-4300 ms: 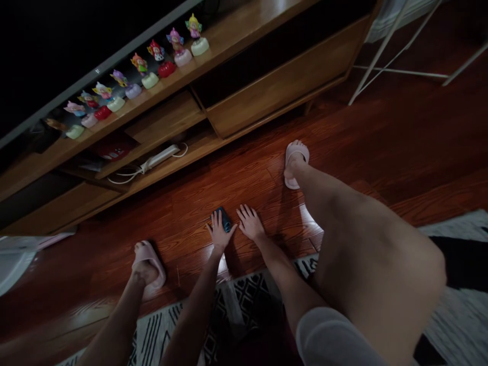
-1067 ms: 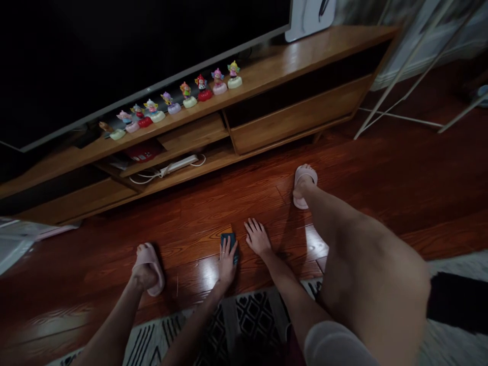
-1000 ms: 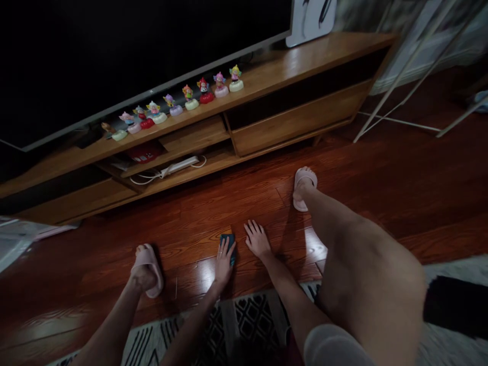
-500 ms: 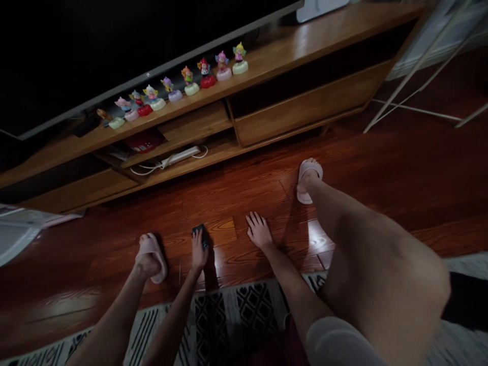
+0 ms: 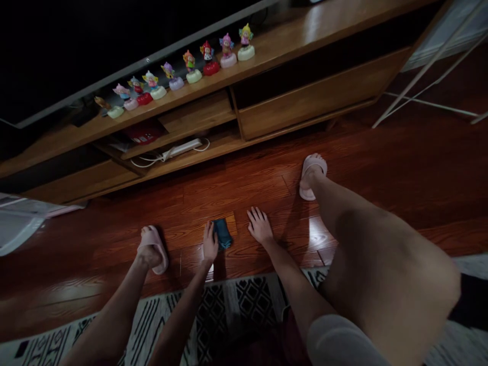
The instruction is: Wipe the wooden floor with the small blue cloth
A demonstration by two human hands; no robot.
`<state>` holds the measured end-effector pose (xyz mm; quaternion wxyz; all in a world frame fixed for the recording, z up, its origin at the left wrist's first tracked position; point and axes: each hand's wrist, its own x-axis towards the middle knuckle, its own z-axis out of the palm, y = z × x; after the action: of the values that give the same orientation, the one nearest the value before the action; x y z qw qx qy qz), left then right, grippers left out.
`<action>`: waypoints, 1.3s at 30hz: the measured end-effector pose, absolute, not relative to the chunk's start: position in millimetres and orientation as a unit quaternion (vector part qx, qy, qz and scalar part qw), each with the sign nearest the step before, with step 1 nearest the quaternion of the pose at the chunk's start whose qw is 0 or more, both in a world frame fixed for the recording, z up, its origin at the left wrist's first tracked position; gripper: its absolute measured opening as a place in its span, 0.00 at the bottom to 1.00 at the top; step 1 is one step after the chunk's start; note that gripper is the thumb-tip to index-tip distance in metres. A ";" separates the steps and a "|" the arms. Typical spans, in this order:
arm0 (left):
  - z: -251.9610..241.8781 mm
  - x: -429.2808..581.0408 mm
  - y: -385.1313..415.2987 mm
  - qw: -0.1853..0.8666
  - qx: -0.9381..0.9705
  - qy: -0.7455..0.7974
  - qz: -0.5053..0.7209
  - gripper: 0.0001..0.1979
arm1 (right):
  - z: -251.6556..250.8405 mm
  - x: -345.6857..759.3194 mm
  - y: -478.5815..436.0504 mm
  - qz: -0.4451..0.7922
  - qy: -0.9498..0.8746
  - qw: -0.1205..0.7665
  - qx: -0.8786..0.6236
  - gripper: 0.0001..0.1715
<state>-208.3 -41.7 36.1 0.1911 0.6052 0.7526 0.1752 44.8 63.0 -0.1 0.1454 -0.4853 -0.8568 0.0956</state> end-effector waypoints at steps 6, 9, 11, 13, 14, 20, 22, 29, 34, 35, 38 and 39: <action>41.8 -220.6 -32.2 0.179 0.594 0.765 0.171 0.19 | 0.3 44.0 62.8 0.101 -0.854 0.151 -0.488 0.33; 43.6 -223.9 -22.1 0.173 0.588 0.771 0.176 0.20 | 0.3 44.1 62.8 0.100 -0.855 0.149 -0.486 0.34; 44.6 -225.7 -12.6 0.169 0.586 0.771 0.182 0.21 | 0.9 44.3 62.7 0.100 -0.856 0.145 -0.487 0.35; 45.8 -228.2 -1.9 0.167 0.586 0.770 0.188 0.23 | 1.3 44.4 62.5 0.100 -0.856 0.142 -0.487 0.35; 46.4 -229.6 3.2 0.167 0.586 0.770 0.191 0.24 | 1.3 44.5 62.4 0.100 -0.856 0.141 -0.487 0.35; 49.0 -228.0 14.1 0.170 0.591 0.766 0.187 0.30 | -0.6 45.0 62.6 0.102 -0.858 0.139 -0.484 0.38; 47.4 -219.4 5.9 0.174 0.594 0.764 0.182 0.31 | -0.1 45.0 62.6 0.102 -0.858 0.137 -0.485 0.38; 36.4 -197.3 -41.8 0.196 0.633 0.733 0.152 0.38 | 4.1 44.8 62.7 0.109 -0.856 0.136 -0.486 0.35; 38.6 -212.0 -53.3 0.193 0.640 0.729 0.147 0.41 | 2.7 44.3 63.1 0.106 -0.856 0.136 -0.487 0.34; 39.0 -213.7 -52.8 0.191 0.638 0.731 0.147 0.40 | 2.3 44.2 63.1 0.105 -0.856 0.136 -0.487 0.35; 38.1 -213.2 -48.4 0.183 0.629 0.740 0.151 0.39 | 1.8 44.1 63.2 0.102 -0.857 0.136 -0.487 0.35; 37.3 -211.5 -46.5 0.180 0.625 0.744 0.152 0.39 | 1.9 44.1 63.2 0.101 -0.856 0.134 -0.488 0.35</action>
<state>-211.5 -46.5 37.3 0.1803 0.6247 0.7444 0.1522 44.1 63.2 1.9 0.1344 -0.4880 -0.8565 0.1014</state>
